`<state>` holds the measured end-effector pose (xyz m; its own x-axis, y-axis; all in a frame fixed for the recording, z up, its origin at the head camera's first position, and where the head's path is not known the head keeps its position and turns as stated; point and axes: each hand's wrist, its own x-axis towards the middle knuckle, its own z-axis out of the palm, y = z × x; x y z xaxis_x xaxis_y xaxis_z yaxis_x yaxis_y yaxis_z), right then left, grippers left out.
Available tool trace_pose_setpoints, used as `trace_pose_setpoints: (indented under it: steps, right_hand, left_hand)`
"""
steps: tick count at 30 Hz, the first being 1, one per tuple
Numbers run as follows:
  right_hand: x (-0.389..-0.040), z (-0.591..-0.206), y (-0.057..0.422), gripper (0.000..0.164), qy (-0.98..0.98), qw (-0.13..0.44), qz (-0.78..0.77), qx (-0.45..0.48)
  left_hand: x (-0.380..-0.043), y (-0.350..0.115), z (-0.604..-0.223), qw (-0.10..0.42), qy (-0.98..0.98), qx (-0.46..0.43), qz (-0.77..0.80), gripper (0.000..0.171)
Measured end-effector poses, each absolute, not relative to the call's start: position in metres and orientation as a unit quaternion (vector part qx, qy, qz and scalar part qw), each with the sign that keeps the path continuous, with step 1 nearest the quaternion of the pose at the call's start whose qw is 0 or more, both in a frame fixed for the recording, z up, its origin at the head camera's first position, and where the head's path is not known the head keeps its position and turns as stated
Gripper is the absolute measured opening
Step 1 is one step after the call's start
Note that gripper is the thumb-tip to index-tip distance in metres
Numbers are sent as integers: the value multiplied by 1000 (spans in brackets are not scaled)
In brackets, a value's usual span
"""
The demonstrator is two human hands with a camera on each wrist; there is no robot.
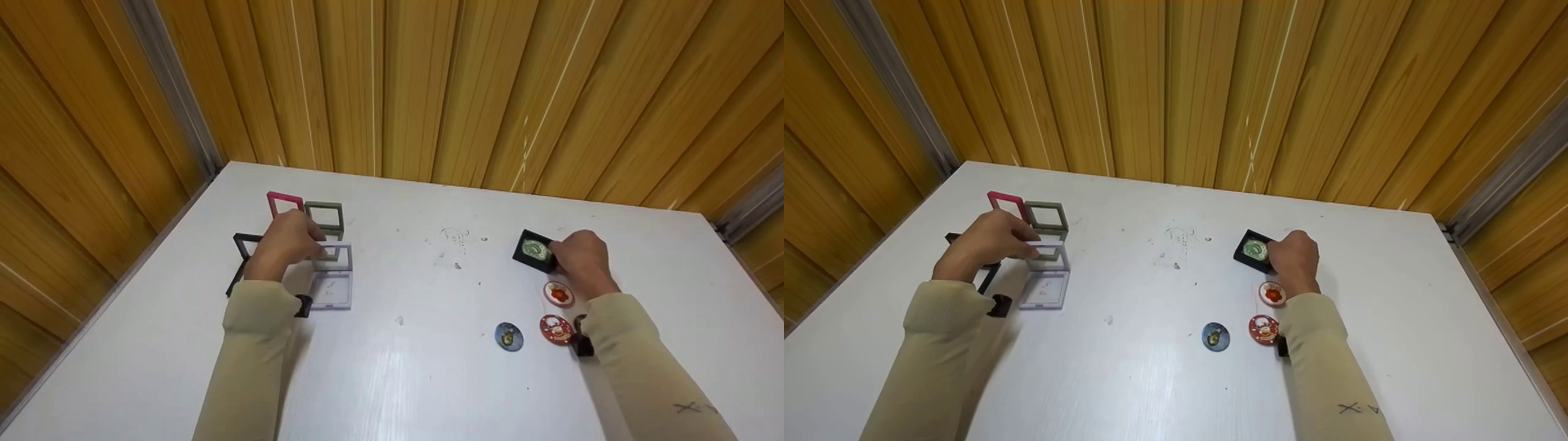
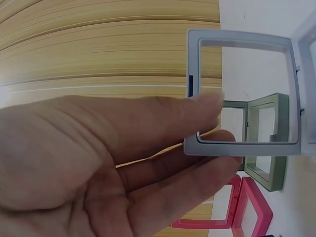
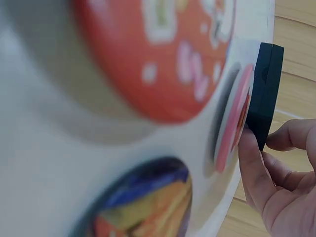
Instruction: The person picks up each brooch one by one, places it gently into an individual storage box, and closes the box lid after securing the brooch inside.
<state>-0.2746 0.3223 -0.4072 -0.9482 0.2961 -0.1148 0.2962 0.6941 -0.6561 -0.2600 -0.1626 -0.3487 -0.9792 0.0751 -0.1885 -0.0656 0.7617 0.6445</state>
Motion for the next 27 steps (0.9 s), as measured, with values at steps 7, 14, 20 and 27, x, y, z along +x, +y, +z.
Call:
trace_pose_setpoints:
  steps: [7,14,20,27]
  right_hand:
    - [-276,-405,333,48,920,20,-346,182]
    - [-275,-405,347,49,927,18,-331,175]
    - [-273,-404,355,50,927,21,-327,181]
    - [-272,-405,366,48,940,0,-298,169]
  left_hand:
    - [-262,-163,-349,105,933,-2,345,29]
    - [-262,-163,-349,107,932,-10,346,29]
    - [-263,-163,-351,98,928,-7,358,27]
    - [-262,-161,-352,81,928,2,363,27]
